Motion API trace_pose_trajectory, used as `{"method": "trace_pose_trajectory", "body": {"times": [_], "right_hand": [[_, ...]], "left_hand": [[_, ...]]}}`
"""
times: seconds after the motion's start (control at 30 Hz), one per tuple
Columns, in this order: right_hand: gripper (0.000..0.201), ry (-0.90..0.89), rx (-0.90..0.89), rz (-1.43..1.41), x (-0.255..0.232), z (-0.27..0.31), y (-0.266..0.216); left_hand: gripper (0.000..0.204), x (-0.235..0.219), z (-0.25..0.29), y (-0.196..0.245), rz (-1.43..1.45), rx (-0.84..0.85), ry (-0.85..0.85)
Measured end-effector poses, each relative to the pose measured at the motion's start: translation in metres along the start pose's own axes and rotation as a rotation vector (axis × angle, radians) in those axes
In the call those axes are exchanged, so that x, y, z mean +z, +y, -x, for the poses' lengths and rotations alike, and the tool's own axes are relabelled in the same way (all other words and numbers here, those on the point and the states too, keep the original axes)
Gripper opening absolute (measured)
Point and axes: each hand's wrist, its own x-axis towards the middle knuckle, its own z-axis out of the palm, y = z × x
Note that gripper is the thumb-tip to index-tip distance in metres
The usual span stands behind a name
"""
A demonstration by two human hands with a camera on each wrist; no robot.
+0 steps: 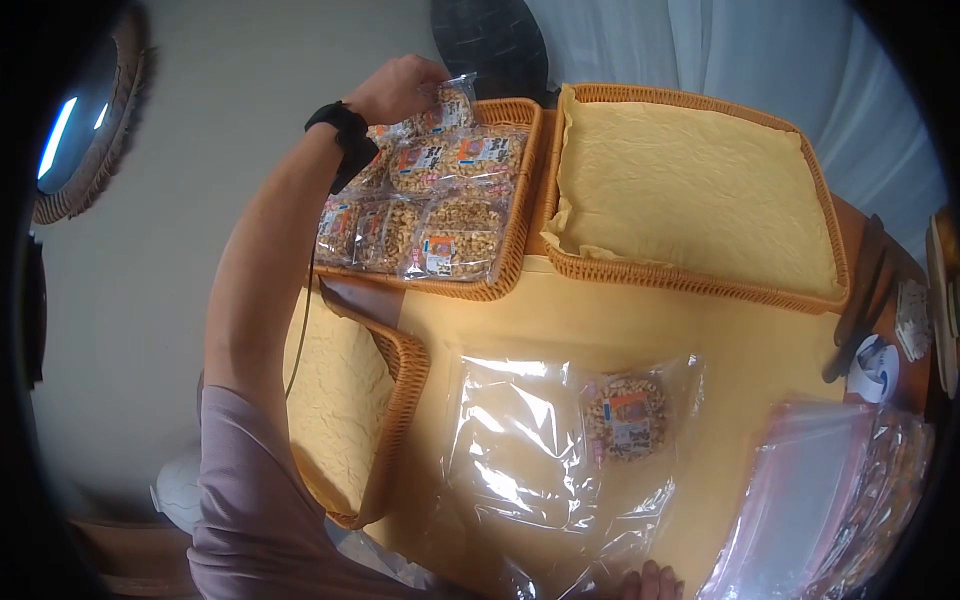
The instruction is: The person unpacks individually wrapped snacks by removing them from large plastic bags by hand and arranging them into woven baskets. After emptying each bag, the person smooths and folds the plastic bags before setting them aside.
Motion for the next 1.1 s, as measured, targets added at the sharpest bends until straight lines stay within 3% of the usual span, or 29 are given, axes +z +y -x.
{"method": "trace_pose_trajectory", "body": {"times": [0.1,0.17,0.3,0.37,0.43,0.47,0.53,0.57,0.6,0.67,0.77,0.8,0.83,1.1], "right_hand": [[0.057,0.017,-0.021,0.013,0.000,-0.001,0.003],[0.053,0.046,-0.033,-0.019,-0.001,-0.003,0.002],[0.046,0.029,-0.045,-0.007,-0.006,-0.005,0.003],[0.043,0.016,-0.078,0.000,-0.008,-0.004,0.005],[0.043,0.001,-0.098,0.008,-0.014,-0.009,0.002],[0.042,-0.024,-0.113,0.011,-0.017,-0.008,0.002],[0.053,-0.016,-0.178,-0.033,-0.002,0.000,0.007],[0.052,0.045,-0.149,-0.063,0.002,-0.005,0.000],[0.051,0.087,-0.117,-0.089,0.001,-0.006,-0.007],[0.049,0.027,-0.150,-0.044,-0.006,-0.006,-0.015],[0.042,0.102,-0.137,-0.063,-0.012,0.000,-0.013],[0.019,0.378,-0.369,0.126,0.020,-0.013,0.015],[0.019,0.371,-0.377,0.138,0.015,-0.008,0.018],[0.028,0.367,-0.337,0.111,0.014,-0.016,0.013]], "left_hand": [[0.050,0.001,0.003,0.002,-0.016,-0.029,-0.010],[0.065,-0.007,0.016,0.017,-0.001,-0.030,0.088],[0.074,-0.017,0.028,0.031,-0.046,-0.083,0.111],[0.066,-0.010,0.026,0.030,-0.139,0.053,0.301],[0.060,-0.019,0.024,0.050,-0.107,0.022,0.218],[0.045,-0.018,0.022,0.066,-0.075,-0.016,0.240],[0.030,-0.041,0.026,0.105,-0.037,-0.062,0.007],[0.032,-0.038,0.021,0.117,-0.045,0.029,0.148],[0.035,-0.047,0.027,0.136,0.005,0.041,0.099],[0.035,-0.039,0.105,0.133,0.093,-0.091,0.098],[0.035,-0.019,0.191,0.173,0.352,-0.223,0.127],[0.036,-0.016,0.207,0.191,0.431,-0.236,0.143],[0.036,-0.017,0.219,0.208,0.498,-0.240,0.161],[0.037,-0.096,0.288,0.311,0.827,-0.017,0.417]]}}
